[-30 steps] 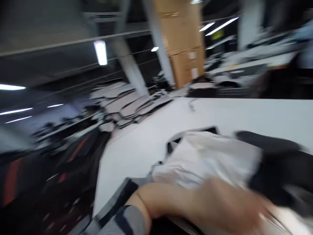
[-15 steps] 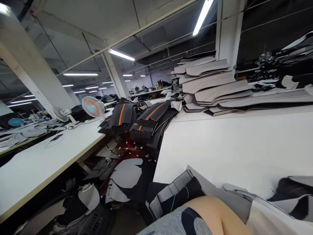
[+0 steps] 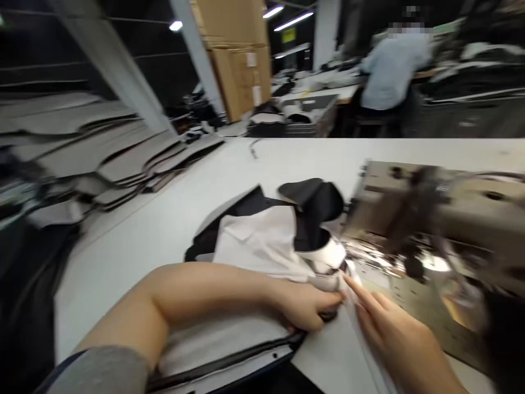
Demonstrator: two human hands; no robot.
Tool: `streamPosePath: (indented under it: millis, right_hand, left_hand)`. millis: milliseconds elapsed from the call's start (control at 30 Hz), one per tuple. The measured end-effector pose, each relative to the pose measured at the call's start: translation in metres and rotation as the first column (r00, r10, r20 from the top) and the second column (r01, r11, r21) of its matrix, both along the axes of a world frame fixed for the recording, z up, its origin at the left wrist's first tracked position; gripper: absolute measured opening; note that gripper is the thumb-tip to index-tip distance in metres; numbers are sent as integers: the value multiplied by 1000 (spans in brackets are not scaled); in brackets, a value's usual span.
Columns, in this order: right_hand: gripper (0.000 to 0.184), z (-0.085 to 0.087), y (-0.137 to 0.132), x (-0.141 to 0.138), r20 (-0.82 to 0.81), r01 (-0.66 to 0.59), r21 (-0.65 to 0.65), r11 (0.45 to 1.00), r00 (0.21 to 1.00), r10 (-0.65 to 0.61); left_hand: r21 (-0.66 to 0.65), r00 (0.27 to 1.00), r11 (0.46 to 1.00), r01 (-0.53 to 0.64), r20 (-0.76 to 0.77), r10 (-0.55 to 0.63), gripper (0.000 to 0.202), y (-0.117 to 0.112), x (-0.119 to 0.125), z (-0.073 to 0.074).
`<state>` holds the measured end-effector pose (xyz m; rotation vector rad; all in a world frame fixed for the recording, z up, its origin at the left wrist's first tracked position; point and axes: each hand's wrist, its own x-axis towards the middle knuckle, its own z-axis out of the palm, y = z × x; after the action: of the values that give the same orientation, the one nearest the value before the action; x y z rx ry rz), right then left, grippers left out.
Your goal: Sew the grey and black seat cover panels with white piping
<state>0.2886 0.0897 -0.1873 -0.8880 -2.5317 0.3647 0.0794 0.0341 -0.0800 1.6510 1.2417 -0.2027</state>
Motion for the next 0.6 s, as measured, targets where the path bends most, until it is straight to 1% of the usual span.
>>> streamPosePath:
  millis: [33,67,100,133,200,233,333,400,433,500,533,600]
  right_hand:
    - [45,0,3,1,52,1,16,1000,999,-2]
    - [46,-1,7,-1,73,-11,37,999,997,8]
    - [47,-1,11,-6,87,-26,54,998,996,21]
    - [48,0,16,-11,89,-38,72,997,996,31]
    - [50,1,22,-20,96,-50,103,993,995,41]
    - [51,2,23,-24,105,-49,114,992,994,37]
    - [53,2,23,-25,109,-28,146,989,994,12]
    - [50,1,23,-21,65,-26,133,991,998,17]
    - [48,0,24,-18,26,-11,115,993,1000,8]
    - [44,-2,29,-13,-31,71,74,995,997,-69]
    - [43,-4,32,-11,-38,126,63,990,992,-124]
    - [41,-7,39,-10,-19,214,66,975,977,-213]
  left_hand:
    - [-55,1000,998,-1,2,1,93,4,-2,0]
    - [-55,1000,998,2,-19,-3,94,7,-4,-1]
    - [-18,998,1000,4,-58,-5,93,7,-5,-2]
    - [46,994,999,24,-103,-19,91,6,-4,-4]
    - [181,972,980,88,-231,-44,88,0,4,-9]
    - [220,952,968,119,-303,-48,87,-4,9,-12]
    - [236,877,955,181,-478,-48,90,-9,22,-17]
    - [224,847,958,178,-530,-33,90,-6,23,-14]
    - [217,848,962,166,-529,-28,89,-3,20,-10]
    - [190,891,975,118,-454,-19,86,7,12,1]
    - [150,924,986,72,-382,-9,86,11,7,7]
    - [-9,979,998,-55,-197,52,89,19,1,16]
